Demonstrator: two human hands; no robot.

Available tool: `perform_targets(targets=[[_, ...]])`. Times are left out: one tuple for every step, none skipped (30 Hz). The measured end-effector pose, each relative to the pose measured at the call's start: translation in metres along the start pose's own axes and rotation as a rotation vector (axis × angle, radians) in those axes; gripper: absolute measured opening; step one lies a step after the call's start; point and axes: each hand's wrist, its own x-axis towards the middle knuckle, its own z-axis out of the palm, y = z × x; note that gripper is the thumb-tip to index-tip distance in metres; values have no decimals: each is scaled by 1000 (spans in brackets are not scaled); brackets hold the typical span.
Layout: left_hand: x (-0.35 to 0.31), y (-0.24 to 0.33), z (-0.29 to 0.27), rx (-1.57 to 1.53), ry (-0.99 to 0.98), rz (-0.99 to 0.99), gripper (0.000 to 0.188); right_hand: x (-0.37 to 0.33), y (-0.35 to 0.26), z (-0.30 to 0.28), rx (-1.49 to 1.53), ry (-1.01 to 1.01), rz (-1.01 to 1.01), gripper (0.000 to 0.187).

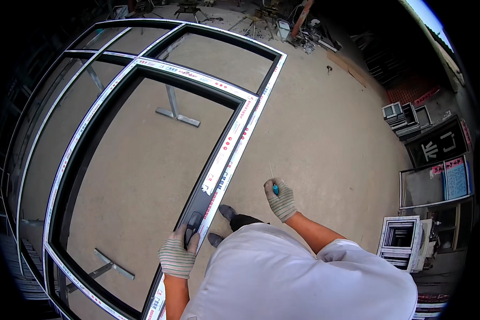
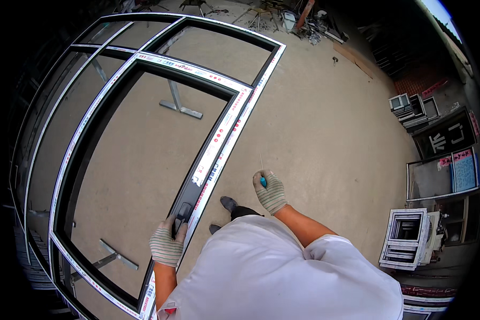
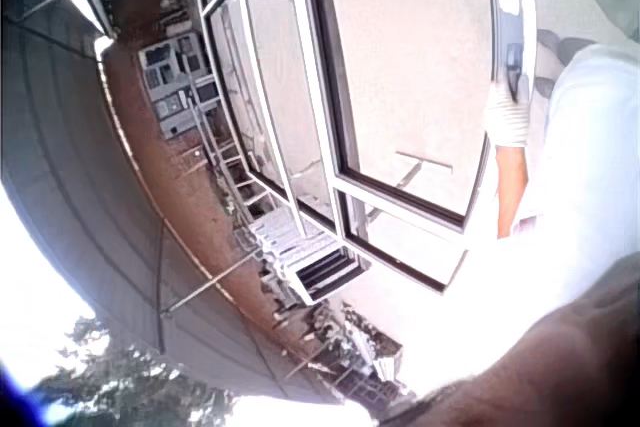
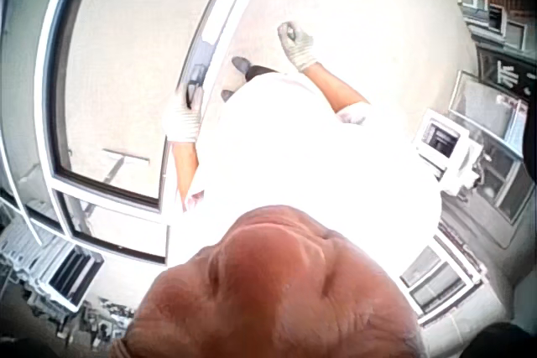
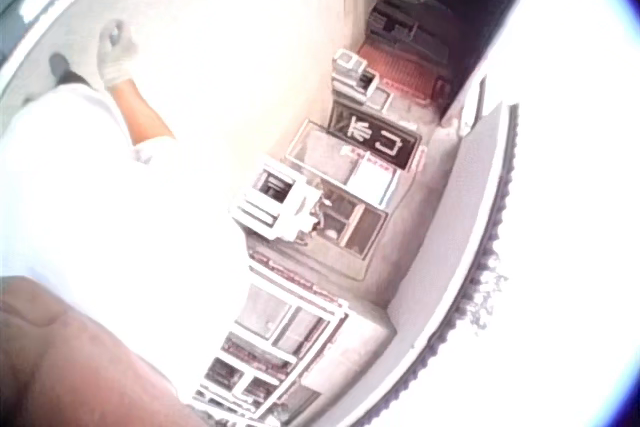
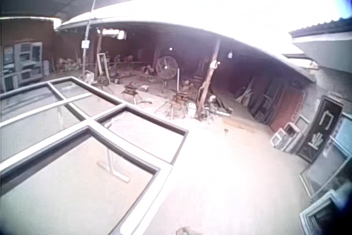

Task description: The person assembles a large aluminum window frame by hand, using a small blue-handled tool to press and secure rubber gaskets into the frame channels. The person repeatedly repositions the frame to access different sides and continues inserting the gasket along the perimeter.

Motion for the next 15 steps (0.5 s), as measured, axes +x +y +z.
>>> perform_targets(targets=[[-1, -2, -1, -16, -11, -4, 47, -1, -5, 7, -5, 18, -6, 22], [0, 2, -7, -10, -106, -125, 49, 2, -11, 17, -6, 19, -13, 22], [3, 8, -9, 33, -156, -149, 50, 3, -16, 19, 18, 24, -35, 22], [7, 12, -6, 52, -177, -138, 49, 4, -23, 18, 34, 24, -52, 21], [7, 9, 0, 47, -180, -128, 48, 9, -29, 20, 37, -3, -93, 21], [7, 9, 1, 48, -180, -135, 47, 14, -37, 25, 46, -48, -136, 21], [8, 9, 1, 97, -189, -119, 47, 22, -48, 30, 53, -97, -185, 21], [10, 11, -2, 148, -203, -110, 46, 27, -65, 35, 146, -173, -242, 21], [9, 13, -5, 138, -197, -123, 46, 32, -87, 38, 239, -256, -309, 21], [10, 14, -7, 119, -183, -133, 46, 39, -105, 44, 331, -343, -378, 21], [10, 14, -8, 100, -173, -138, 46, 41, -114, 56, 330, -378, -471, 20], [9, 14, -7, 76, -169, -141, 46, 40, -124, 64, 322, -412, -560, 19], [9, 11, -4, 18, -135, -139, 47, 42, -135, 69, 300, -511, -605, 17], [7, 9, -4, 13, -156, -175, 48, 39, -144, 78, 297, -565, -672, 17], [10, 9, -3, 0, -179, -197, 49, 35, -150, 84, 281, -606, -738, 17]])
